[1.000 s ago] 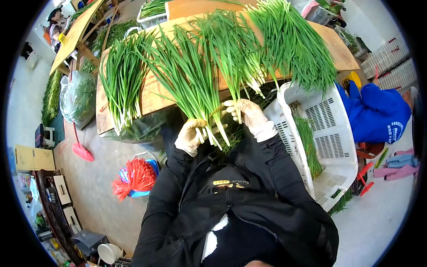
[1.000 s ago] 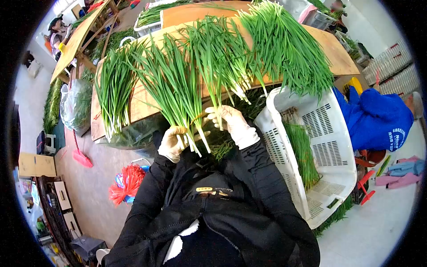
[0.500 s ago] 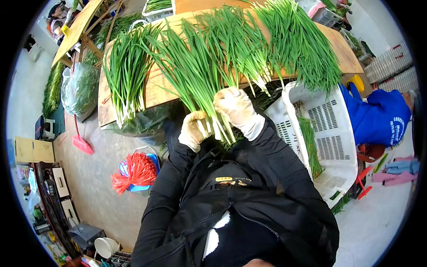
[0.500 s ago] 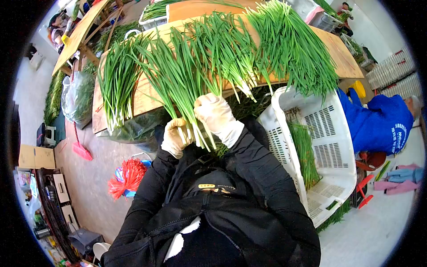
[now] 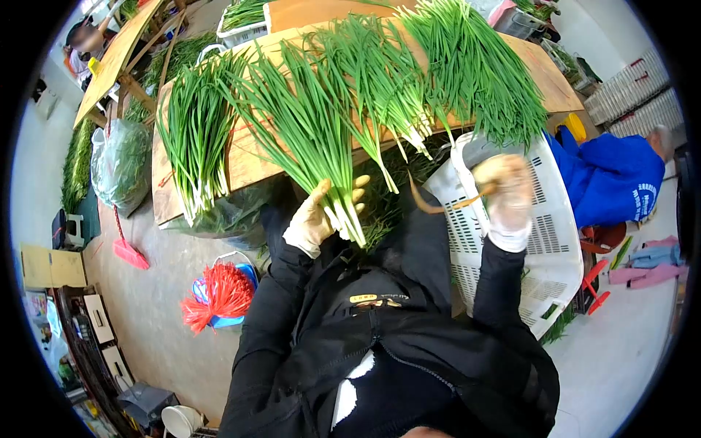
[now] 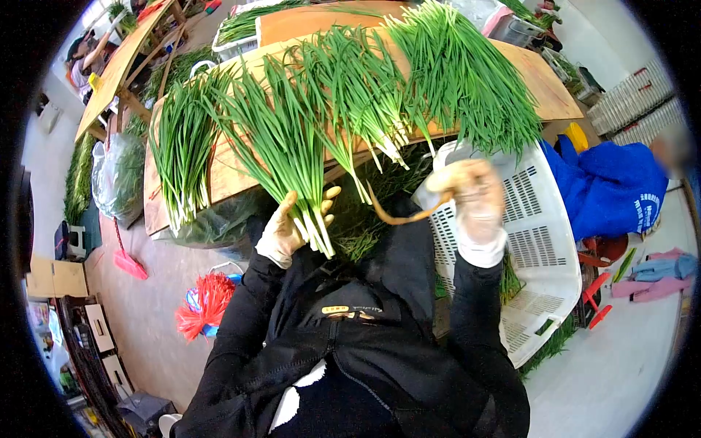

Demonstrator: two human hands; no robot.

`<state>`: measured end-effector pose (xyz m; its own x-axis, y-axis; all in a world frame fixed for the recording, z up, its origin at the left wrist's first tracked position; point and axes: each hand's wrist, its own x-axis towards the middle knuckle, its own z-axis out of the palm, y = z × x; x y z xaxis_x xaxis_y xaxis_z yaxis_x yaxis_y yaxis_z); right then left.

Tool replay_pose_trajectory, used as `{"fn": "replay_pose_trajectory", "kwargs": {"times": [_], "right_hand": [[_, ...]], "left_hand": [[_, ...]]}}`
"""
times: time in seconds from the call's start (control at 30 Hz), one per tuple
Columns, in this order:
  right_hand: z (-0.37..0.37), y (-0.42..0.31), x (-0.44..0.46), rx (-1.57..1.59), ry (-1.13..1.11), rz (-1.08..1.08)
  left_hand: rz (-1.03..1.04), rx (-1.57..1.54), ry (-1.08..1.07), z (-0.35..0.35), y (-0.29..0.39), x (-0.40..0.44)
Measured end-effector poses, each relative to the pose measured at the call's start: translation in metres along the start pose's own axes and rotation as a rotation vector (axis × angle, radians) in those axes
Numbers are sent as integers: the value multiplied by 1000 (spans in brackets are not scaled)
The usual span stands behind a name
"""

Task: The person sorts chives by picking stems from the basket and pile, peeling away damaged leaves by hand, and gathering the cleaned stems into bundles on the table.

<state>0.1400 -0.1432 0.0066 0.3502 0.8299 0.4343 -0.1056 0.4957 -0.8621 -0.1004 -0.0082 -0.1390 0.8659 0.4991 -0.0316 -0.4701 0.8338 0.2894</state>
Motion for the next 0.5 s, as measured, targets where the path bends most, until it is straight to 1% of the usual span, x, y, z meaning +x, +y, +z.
{"fn": "replay_pose_trajectory", "kwargs": {"times": [0.03, 0.07, 0.1, 0.13, 0.2, 0.27, 0.3, 0.33, 0.4, 0.47, 0.5], "right_hand": [[-12, 18, -8, -202, -138, 223], [-15, 30, -14, -629, -319, 567], [-62, 77, -39, -1395, -749, 238], [-23, 51, -23, -1595, -817, 641], [-28, 90, -20, -1125, -425, 423], [-7, 110, -2, -1051, -492, 537], [2, 127, 10, -735, -566, 825], [13, 140, 5, -272, -366, 996], [17, 152, 12, -5, -386, 786], [45, 121, 20, -245, -197, 480], [57, 103, 24, -752, -158, 371]], "left_hand": [[-8, -14, 44, -7, 0, 0], [-27, -11, 118, -7, 2, 0], [-35, 21, 131, -2, 2, 0], [-43, 55, 144, 2, 3, 0], [-58, 142, 127, -4, 5, 4], [-66, 210, 238, 17, 7, 6], [-10, 200, 187, 22, 7, 6], [50, 190, 132, 30, 7, 7], [134, 223, 107, 36, 9, 5], [146, 279, 122, 41, 10, 5], [140, 289, 236, 38, 10, 4]]}}
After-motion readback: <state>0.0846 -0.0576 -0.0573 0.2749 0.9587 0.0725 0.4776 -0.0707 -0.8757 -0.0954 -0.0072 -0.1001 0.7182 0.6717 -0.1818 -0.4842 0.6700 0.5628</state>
